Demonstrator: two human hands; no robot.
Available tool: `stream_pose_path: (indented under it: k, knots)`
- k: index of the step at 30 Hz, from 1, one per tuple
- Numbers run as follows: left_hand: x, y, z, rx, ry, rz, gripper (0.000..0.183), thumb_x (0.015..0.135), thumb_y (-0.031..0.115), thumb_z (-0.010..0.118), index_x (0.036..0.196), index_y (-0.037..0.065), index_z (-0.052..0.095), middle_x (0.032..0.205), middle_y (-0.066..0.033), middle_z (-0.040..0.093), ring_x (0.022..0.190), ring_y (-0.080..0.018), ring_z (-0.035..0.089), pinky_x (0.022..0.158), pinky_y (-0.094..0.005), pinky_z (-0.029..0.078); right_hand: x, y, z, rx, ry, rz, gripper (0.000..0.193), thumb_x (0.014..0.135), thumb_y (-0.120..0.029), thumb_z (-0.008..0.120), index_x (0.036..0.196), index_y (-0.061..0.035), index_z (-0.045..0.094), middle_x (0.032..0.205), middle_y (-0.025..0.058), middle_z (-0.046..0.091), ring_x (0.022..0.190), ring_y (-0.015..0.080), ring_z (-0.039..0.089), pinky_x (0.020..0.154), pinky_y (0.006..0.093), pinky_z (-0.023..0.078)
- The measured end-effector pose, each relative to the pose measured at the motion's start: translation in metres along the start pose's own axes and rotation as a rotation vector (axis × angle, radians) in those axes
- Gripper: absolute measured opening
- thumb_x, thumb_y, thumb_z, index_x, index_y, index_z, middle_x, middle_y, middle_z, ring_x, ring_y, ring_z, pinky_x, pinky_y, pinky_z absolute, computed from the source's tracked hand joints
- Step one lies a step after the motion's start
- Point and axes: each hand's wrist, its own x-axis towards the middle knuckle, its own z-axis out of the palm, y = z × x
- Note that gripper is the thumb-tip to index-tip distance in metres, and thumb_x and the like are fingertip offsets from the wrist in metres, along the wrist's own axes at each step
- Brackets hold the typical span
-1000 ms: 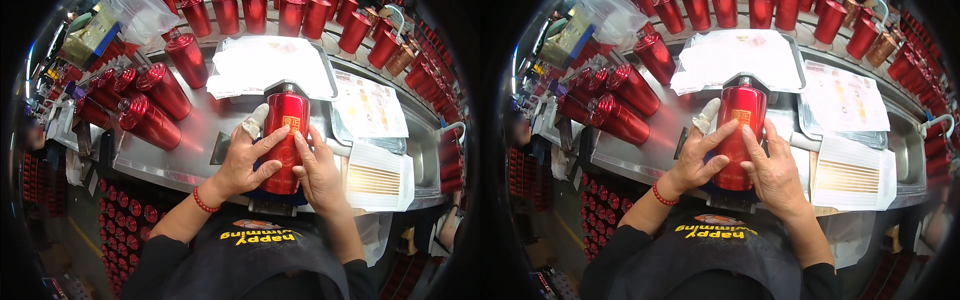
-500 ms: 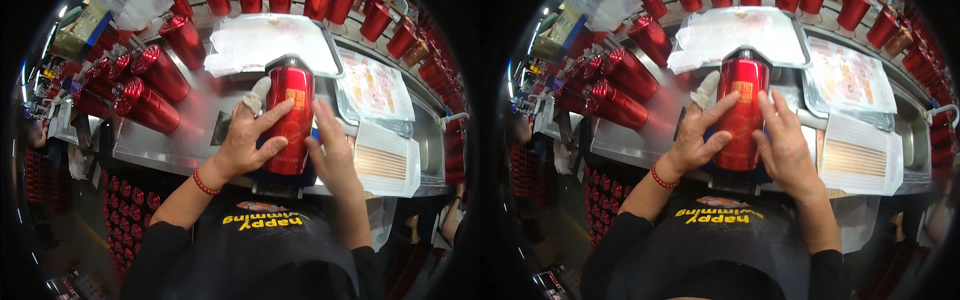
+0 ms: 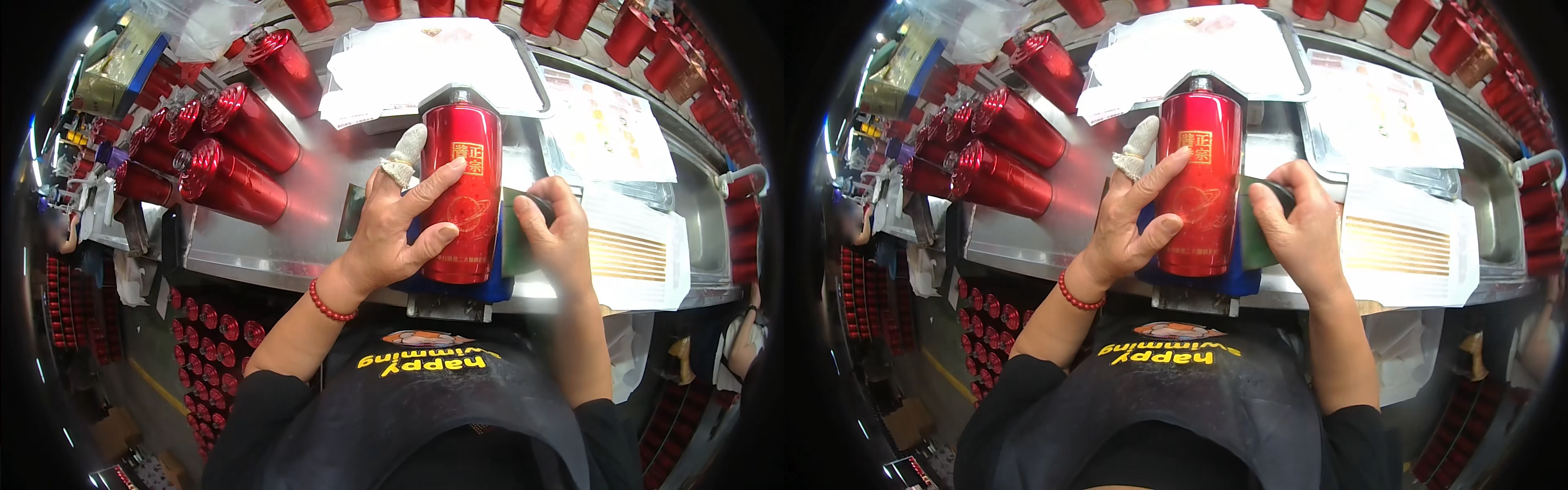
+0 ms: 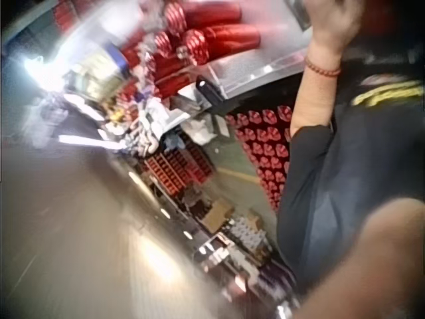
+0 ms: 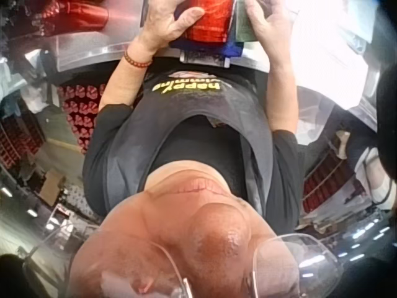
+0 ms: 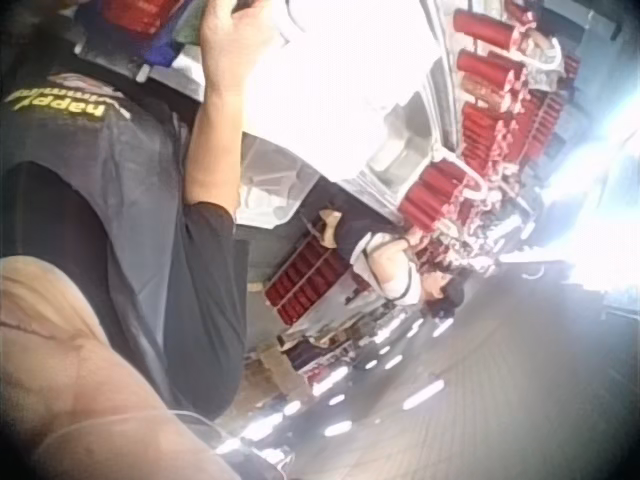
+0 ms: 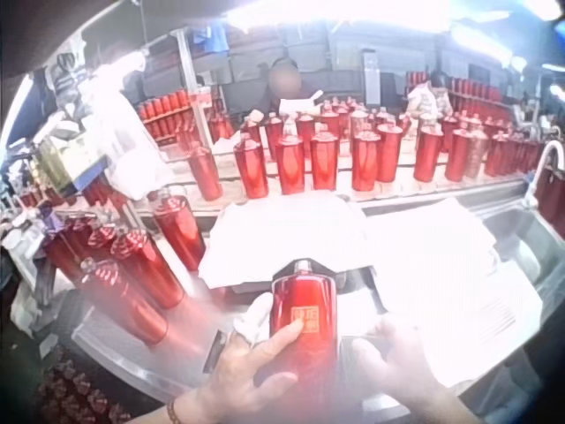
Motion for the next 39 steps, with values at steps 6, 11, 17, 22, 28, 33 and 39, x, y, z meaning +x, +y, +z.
stream_pose_path:
  k: [6,11,17,22,28,33,39]
  knots:
    - [-0.004,-0.005,0.001,-0.120,-0.001,-0.007,0.061,0.104,0.052,0.049,0.149,0.011,0.054,0.159,-0.0300,0.035,0.144,-0.0438,0.037,0.119,-0.0479,0.026,-0.017,-0.029,0.004,-0.412,-0.108,-0.887,0.019,0.077,-0.012,0.079,0.095,-0.0092,0.071,0.085,0.0024,0.058,0.075,0.0211,0.055,0.074,0.0375,0.043]
    - [-0.020,0.004,0.004,-0.159,0.111,-0.070,0.071,0.106,0.052,0.045,0.152,-0.002,0.044,0.156,-0.0258,0.040,0.141,-0.0429,0.041,0.117,-0.0459,0.030,-0.015,-0.038,-0.009,0.000,-0.316,-0.394,0.016,0.082,-0.012,0.080,0.092,-0.0042,0.070,0.081,0.0059,0.065,0.071,0.0219,0.062,0.066,0.0342,0.048]
    - [-0.044,0.026,0.011,0.209,0.126,0.086,0.067,0.103,0.057,0.046,0.136,0.001,0.062,0.133,-0.0213,0.063,0.129,-0.0378,0.049,0.113,-0.0528,0.031,0.054,-0.031,0.006,-0.154,-0.083,-0.311,0.018,0.088,-0.016,0.075,0.088,-0.0014,0.064,0.074,0.0136,0.066,0.065,0.0255,0.065,0.061,0.0353,0.051]
    - [-0.058,0.028,0.009,0.241,0.114,0.056,0.067,0.097,0.052,0.059,0.139,0.000,0.059,0.134,-0.0224,0.062,0.129,-0.0382,0.050,0.111,-0.0544,0.031,0.062,-0.051,0.009,-0.155,-0.207,-0.494,0.018,0.092,-0.017,0.072,0.092,-0.0007,0.064,0.071,0.0152,0.067,0.066,0.0274,0.069,0.062,0.0365,0.054]
    - [-0.057,0.022,0.011,0.322,0.002,-0.078,0.090,0.089,0.050,0.071,0.152,-0.007,0.039,0.142,-0.0243,0.053,0.135,-0.0427,0.045,0.113,-0.0581,0.028,0.022,-0.020,0.012,0.160,0.091,-0.086,0.018,0.093,-0.016,0.069,0.098,-0.0006,0.063,0.083,0.0108,0.067,0.074,0.0156,0.065,0.068,0.0305,0.052]
    - [-0.063,0.020,0.016,0.275,-0.008,-0.103,0.090,0.097,0.057,0.059,0.154,-0.008,0.035,0.146,-0.0248,0.053,0.137,-0.0421,0.045,0.114,-0.0582,0.027,-0.008,0.011,0.031,0.414,0.104,0.065,0.020,0.096,-0.018,0.069,0.102,-0.0006,0.061,0.086,0.0053,0.064,0.079,0.0116,0.058,0.072,0.0274,0.049]
    - [-0.060,0.018,0.021,0.246,0.036,-0.123,0.089,0.095,0.058,0.061,0.151,-0.008,0.040,0.144,-0.0238,0.054,0.136,-0.0410,0.046,0.114,-0.0572,0.028,0.003,0.030,0.022,0.065,0.236,-0.042,0.019,0.091,-0.015,0.074,0.102,-0.0029,0.063,0.080,0.0070,0.062,0.074,0.0170,0.059,0.074,0.0344,0.049]
